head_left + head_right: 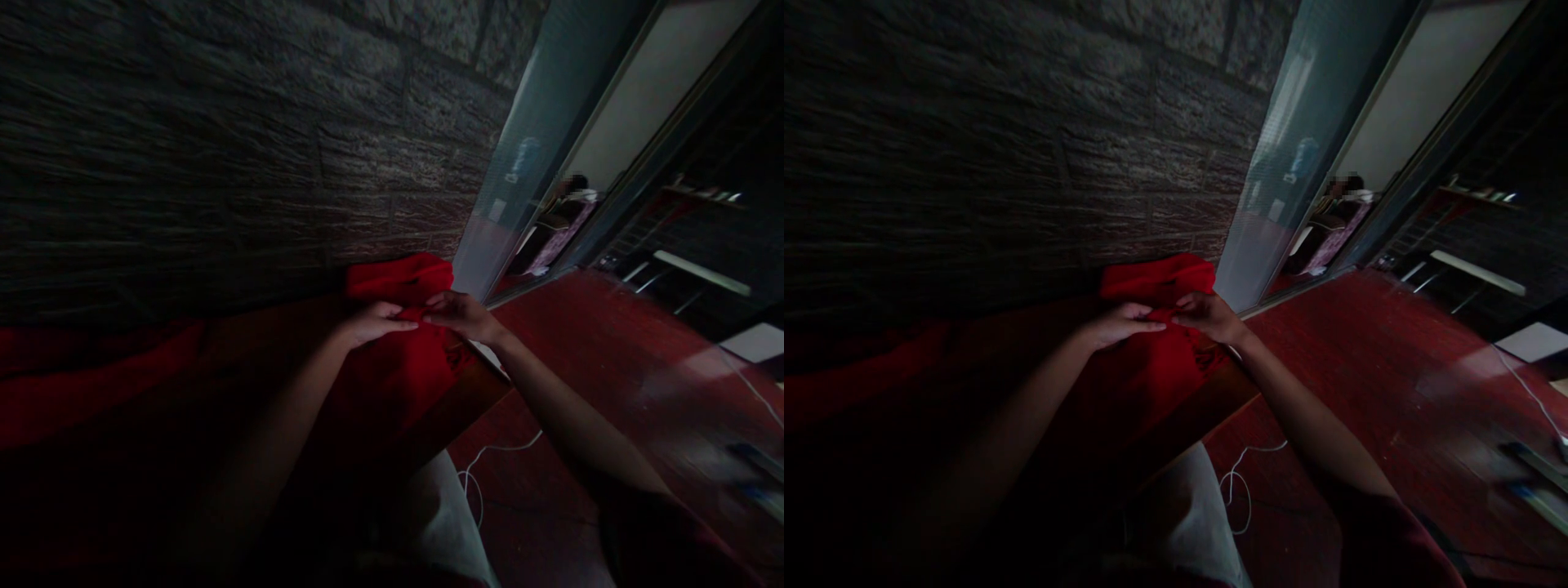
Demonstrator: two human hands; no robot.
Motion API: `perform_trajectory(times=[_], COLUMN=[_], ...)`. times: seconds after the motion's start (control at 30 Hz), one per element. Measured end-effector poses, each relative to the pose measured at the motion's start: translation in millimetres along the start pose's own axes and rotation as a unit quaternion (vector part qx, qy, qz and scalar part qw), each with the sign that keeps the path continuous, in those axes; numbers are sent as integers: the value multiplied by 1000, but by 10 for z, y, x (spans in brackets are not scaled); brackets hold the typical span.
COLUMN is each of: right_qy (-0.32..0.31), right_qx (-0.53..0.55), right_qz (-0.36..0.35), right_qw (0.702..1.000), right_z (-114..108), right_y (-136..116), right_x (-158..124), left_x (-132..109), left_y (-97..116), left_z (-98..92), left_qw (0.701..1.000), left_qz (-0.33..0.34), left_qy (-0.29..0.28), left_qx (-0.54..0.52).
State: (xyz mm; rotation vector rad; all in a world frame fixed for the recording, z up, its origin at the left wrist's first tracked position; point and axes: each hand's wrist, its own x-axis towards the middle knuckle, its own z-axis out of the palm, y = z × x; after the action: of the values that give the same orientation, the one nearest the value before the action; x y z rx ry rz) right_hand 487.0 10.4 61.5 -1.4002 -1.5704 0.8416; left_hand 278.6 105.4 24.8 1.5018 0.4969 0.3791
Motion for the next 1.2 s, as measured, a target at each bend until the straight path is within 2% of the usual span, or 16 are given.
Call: perform_trajectory(times=[0.07, 0.13, 0.2, 0.3, 0.4, 0.5, 0.6, 0.77, 0.97, 1.07, 1.2], right_qy=[99, 145, 116, 80, 36, 46, 81, 171, 266, 315, 401], right_qx=[-104, -193, -242, -181, -32, 65, 117, 190, 269, 256, 111], right_qz=[-28, -7, 52, 112, 152, 157, 153, 103, 122, 104, 32], right_qw=[989, 970, 962, 974, 987, 984, 978, 961, 918, 908, 909], right_z=[-6, 4, 52, 198, 369, 481, 537, 601, 714, 785, 903], right_y=[-5, 24, 96, 228, 311, 341, 347, 304, 294, 309, 298], right_x=[-233, -560, -893, -1208, -1244, -1185, -1201, -1273, -1183, -1214, -1397], left_x=[-16, -14, 9, 68, 116, 120, 84, 19, -23, -45, -24], left_y=[5, 9, 8, -1, -9, 13, 73, 172, 204, 210, 162], left_z=[-1, 2, 18, 69, 125, 146, 130, 84, 49, 24, 12], left_qw=[1000, 1000, 998, 987, 985, 987, 989, 990, 988, 987, 991], left_qz=[-15, -18, 1, 49, 72, 79, 79, 97, 94, 90, 77], left_qy=[0, 11, 47, 118, 135, 134, 120, 85, 67, 69, 67], left_qx=[-17, -5, 34, 93, 81, 31, -18, -57, -101, -118, -89])
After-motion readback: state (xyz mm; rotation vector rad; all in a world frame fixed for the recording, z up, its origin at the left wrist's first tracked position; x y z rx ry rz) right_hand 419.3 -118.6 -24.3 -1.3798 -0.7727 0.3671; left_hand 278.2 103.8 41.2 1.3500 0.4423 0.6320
